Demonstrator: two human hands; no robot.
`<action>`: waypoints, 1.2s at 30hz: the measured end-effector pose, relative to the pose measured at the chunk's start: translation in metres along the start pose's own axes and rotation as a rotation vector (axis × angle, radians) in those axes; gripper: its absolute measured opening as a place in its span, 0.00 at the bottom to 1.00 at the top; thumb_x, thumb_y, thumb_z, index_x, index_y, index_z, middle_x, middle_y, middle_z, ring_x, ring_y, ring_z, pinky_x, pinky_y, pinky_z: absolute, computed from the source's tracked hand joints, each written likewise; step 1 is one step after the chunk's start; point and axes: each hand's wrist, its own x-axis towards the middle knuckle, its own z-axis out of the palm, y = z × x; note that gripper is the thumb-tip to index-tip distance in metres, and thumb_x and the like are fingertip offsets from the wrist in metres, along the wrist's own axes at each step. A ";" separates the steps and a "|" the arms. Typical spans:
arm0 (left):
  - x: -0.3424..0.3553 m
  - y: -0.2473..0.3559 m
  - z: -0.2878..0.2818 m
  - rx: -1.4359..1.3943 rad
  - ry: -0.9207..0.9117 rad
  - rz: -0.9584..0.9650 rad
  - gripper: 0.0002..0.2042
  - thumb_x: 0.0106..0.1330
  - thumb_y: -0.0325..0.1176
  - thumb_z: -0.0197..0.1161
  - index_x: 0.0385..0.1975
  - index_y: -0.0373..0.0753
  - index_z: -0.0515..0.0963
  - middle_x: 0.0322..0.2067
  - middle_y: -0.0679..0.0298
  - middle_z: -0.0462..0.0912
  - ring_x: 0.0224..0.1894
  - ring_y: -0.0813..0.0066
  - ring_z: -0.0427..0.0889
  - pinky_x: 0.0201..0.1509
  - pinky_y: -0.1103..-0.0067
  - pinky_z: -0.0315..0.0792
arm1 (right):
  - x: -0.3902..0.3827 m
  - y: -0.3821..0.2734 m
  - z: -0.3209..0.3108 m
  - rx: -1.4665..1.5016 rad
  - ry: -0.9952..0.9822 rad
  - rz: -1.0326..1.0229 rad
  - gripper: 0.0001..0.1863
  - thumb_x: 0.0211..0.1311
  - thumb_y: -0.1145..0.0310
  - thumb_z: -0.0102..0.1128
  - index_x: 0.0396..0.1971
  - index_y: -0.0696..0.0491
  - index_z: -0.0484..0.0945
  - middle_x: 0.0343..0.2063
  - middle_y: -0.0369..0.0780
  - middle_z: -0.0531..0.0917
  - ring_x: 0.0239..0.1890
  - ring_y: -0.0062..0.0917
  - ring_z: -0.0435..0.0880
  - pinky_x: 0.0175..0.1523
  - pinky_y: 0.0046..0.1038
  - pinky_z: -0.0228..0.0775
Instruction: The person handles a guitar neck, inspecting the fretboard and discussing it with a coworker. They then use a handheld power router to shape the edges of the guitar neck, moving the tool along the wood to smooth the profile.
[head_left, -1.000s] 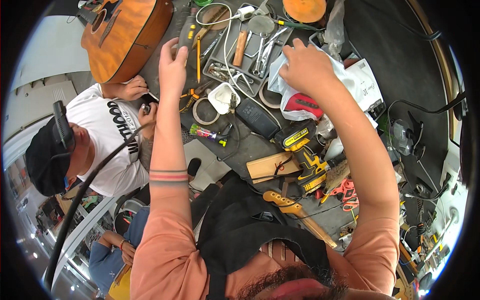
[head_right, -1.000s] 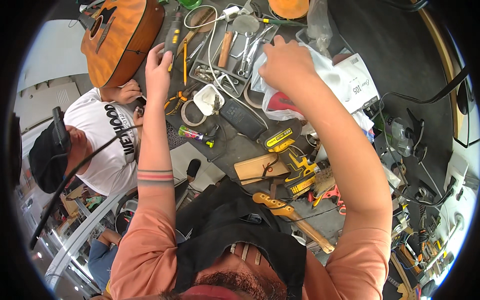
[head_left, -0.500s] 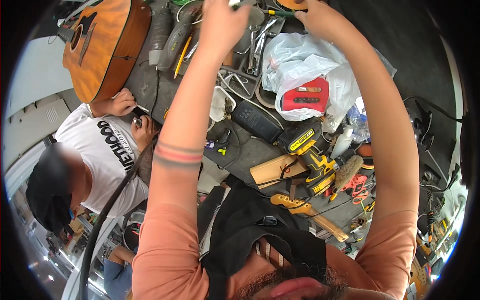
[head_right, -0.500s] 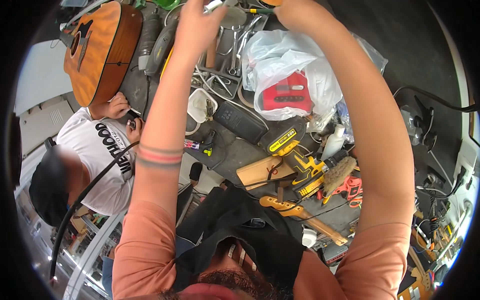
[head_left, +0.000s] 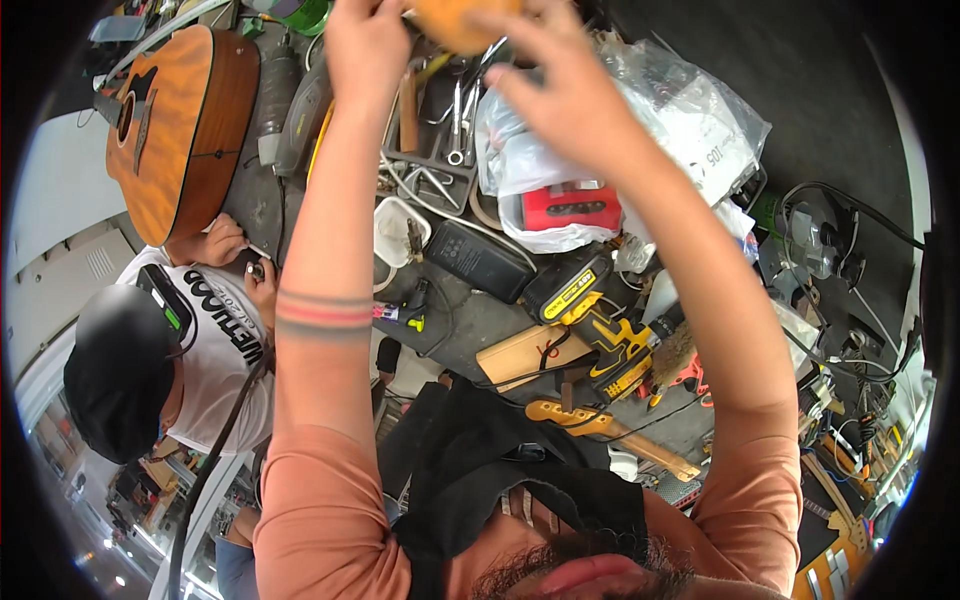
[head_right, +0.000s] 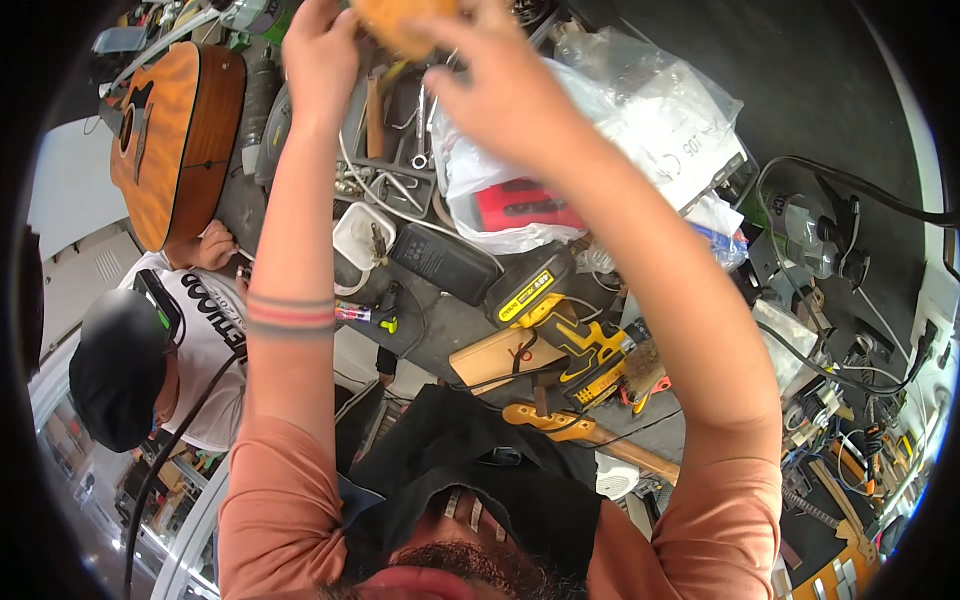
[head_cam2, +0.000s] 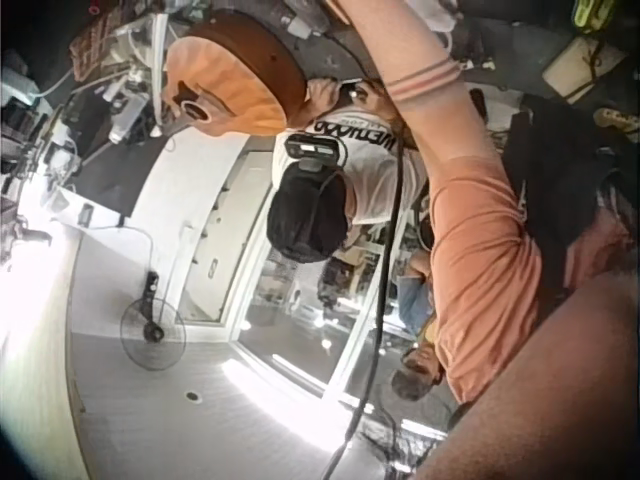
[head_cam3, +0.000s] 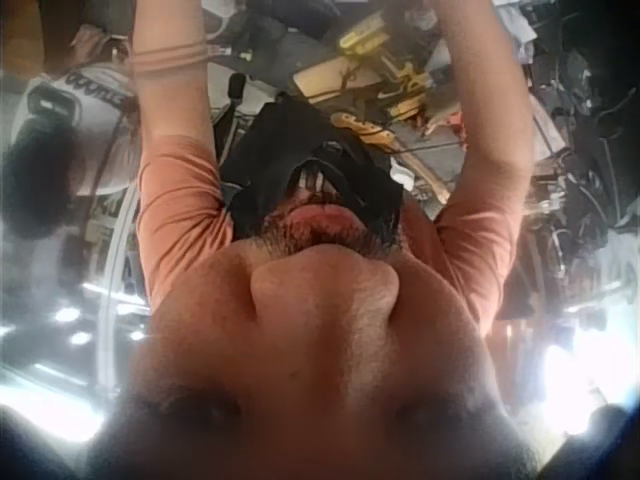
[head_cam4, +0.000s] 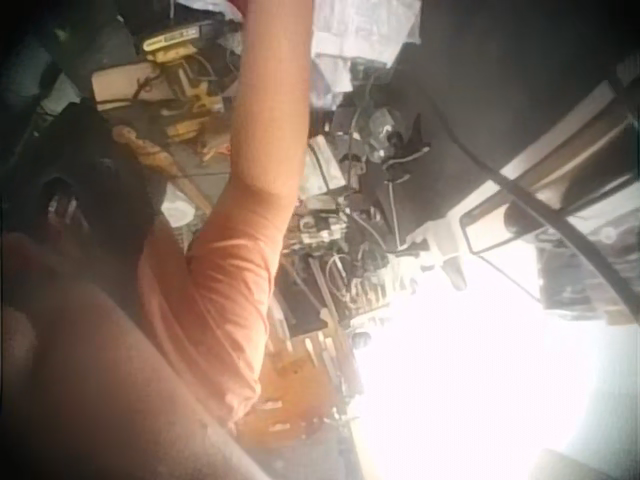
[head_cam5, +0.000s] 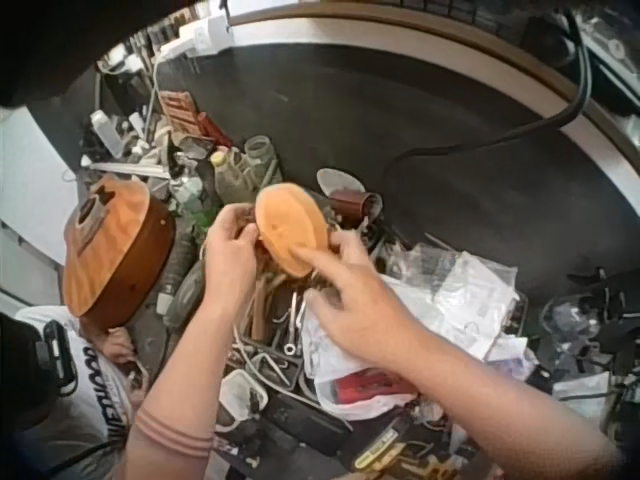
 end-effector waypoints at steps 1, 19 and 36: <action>-0.013 0.014 -0.011 0.026 0.002 -0.038 0.17 0.71 0.28 0.67 0.58 0.36 0.83 0.49 0.55 0.89 0.50 0.66 0.86 0.56 0.71 0.78 | -0.011 -0.008 0.005 0.094 -0.050 0.057 0.29 0.67 0.72 0.67 0.69 0.48 0.79 0.64 0.50 0.76 0.65 0.42 0.80 0.72 0.36 0.69; -0.049 0.057 -0.032 0.564 -0.204 0.262 0.20 0.70 0.38 0.69 0.58 0.35 0.81 0.56 0.50 0.84 0.61 0.47 0.80 0.67 0.60 0.73 | 0.032 0.009 -0.012 -0.658 -0.282 0.279 0.19 0.68 0.72 0.58 0.56 0.60 0.80 0.57 0.50 0.83 0.62 0.47 0.83 0.64 0.46 0.78; -0.055 0.057 -0.015 0.508 -0.034 0.159 0.21 0.76 0.18 0.49 0.63 0.42 0.80 0.59 0.51 0.82 0.62 0.50 0.83 0.65 0.64 0.76 | 0.037 0.081 -0.017 -0.470 -0.332 0.275 0.29 0.69 0.79 0.52 0.70 0.56 0.72 0.69 0.53 0.77 0.70 0.47 0.78 0.72 0.46 0.74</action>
